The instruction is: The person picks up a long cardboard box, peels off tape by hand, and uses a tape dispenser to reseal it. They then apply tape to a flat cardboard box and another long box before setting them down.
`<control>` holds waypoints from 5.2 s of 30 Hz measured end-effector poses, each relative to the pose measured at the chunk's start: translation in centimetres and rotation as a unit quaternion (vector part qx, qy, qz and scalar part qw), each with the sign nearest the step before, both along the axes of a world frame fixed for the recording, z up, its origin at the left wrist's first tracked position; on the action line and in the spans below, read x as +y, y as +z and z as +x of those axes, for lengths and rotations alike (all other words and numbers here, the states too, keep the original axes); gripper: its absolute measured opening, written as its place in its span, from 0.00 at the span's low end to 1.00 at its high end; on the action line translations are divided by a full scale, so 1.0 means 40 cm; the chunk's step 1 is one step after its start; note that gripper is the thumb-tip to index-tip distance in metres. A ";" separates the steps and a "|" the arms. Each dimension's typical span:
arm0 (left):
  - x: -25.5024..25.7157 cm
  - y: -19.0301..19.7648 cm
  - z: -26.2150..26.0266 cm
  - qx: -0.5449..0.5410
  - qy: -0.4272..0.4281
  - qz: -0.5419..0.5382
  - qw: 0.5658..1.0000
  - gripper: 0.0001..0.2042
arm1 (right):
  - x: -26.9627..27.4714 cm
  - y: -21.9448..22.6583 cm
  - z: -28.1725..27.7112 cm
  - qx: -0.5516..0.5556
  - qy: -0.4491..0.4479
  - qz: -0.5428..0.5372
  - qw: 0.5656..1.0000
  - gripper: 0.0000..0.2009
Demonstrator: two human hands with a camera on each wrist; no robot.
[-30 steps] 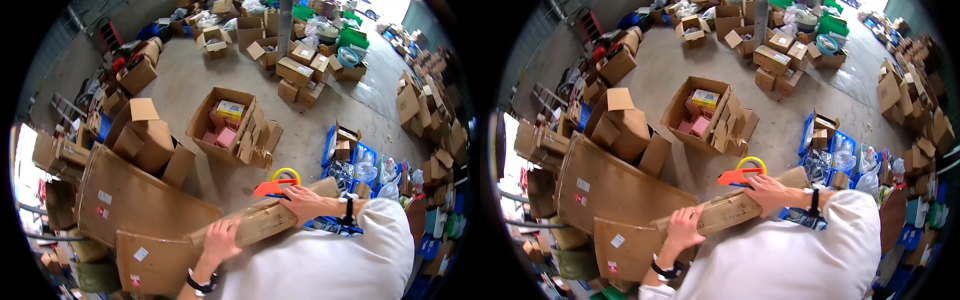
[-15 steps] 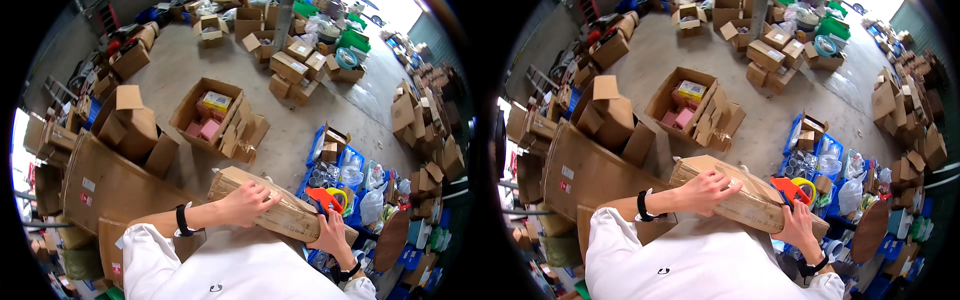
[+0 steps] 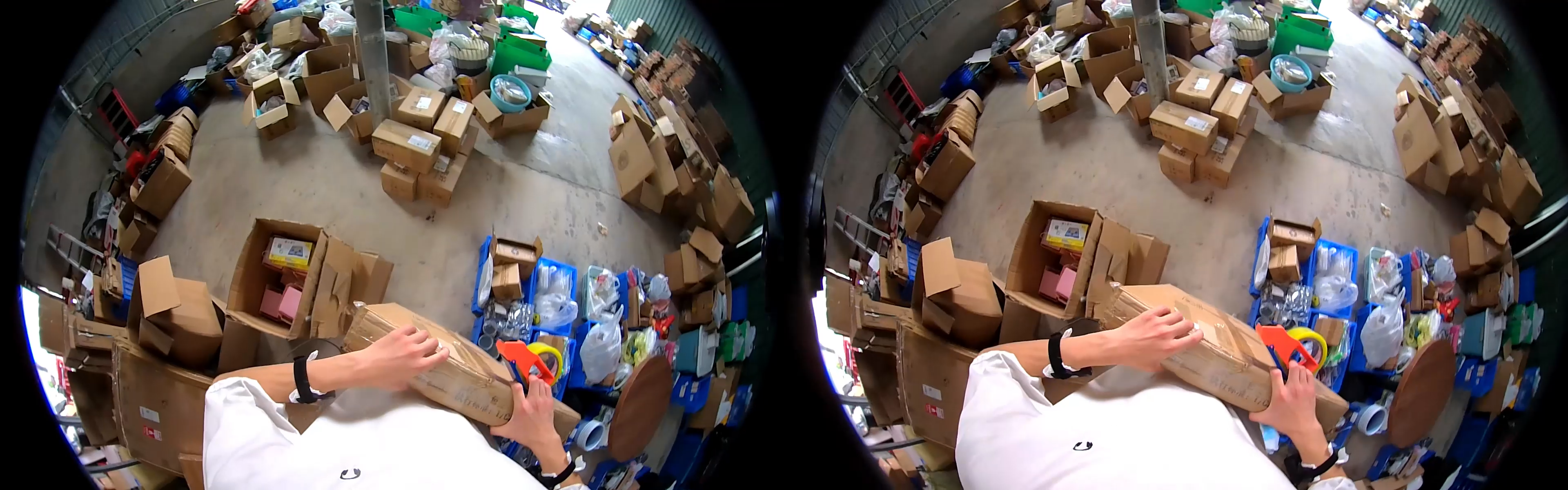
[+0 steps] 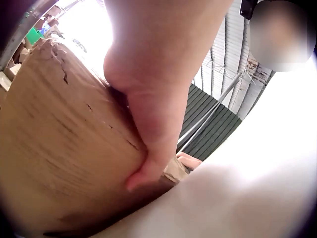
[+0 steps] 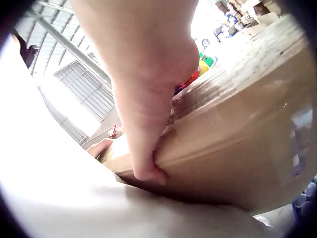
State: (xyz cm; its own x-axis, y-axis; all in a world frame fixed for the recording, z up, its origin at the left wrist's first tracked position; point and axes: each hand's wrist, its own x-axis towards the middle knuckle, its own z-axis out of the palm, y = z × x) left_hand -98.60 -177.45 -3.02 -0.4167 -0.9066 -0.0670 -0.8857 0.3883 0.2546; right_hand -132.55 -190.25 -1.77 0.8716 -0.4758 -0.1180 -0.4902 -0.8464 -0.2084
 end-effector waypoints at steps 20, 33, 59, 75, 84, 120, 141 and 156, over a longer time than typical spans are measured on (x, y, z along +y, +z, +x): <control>-0.495 0.030 0.764 0.001 -0.033 -0.051 0.998 0.43 | -0.406 0.016 0.752 -0.029 -0.054 -0.055 0.997 0.44; -0.665 -0.052 1.264 -0.021 0.127 -0.077 0.989 0.33 | -0.827 -0.095 1.360 -0.033 0.087 -0.017 0.996 0.47; -0.468 -0.193 1.949 0.054 0.352 -0.033 0.934 0.45 | -0.857 -0.138 2.656 0.002 0.399 -0.005 0.917 0.46; 0.362 -0.112 2.456 -0.044 0.511 -0.059 0.857 0.47 | -0.125 -0.102 3.245 -0.008 0.482 -0.035 0.875 0.47; 0.816 -0.144 2.777 -0.089 0.591 -0.050 0.800 0.47 | 0.295 -0.198 3.641 -0.040 0.514 0.003 0.857 0.47; 2.788 -0.061 3.281 -0.061 0.730 -0.016 0.680 0.41 | 2.324 -0.147 4.430 -0.040 0.656 -0.012 0.753 0.41; 4.028 -0.189 3.612 0.034 0.722 0.096 0.685 0.47 | 3.538 -0.248 4.727 0.095 0.647 0.044 0.755 0.45; 4.774 -0.244 3.712 0.031 0.680 0.149 0.717 0.47 | 4.266 -0.276 4.696 0.085 0.604 0.068 0.790 0.44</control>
State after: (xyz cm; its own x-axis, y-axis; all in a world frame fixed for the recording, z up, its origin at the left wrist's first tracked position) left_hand 49.89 13.53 -12.79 0.8288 -0.4264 -0.3624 -0.3772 -0.9041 0.2009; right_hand 55.29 -19.63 -12.82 0.6465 0.7171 -0.2601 0.6268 -0.6938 -0.3547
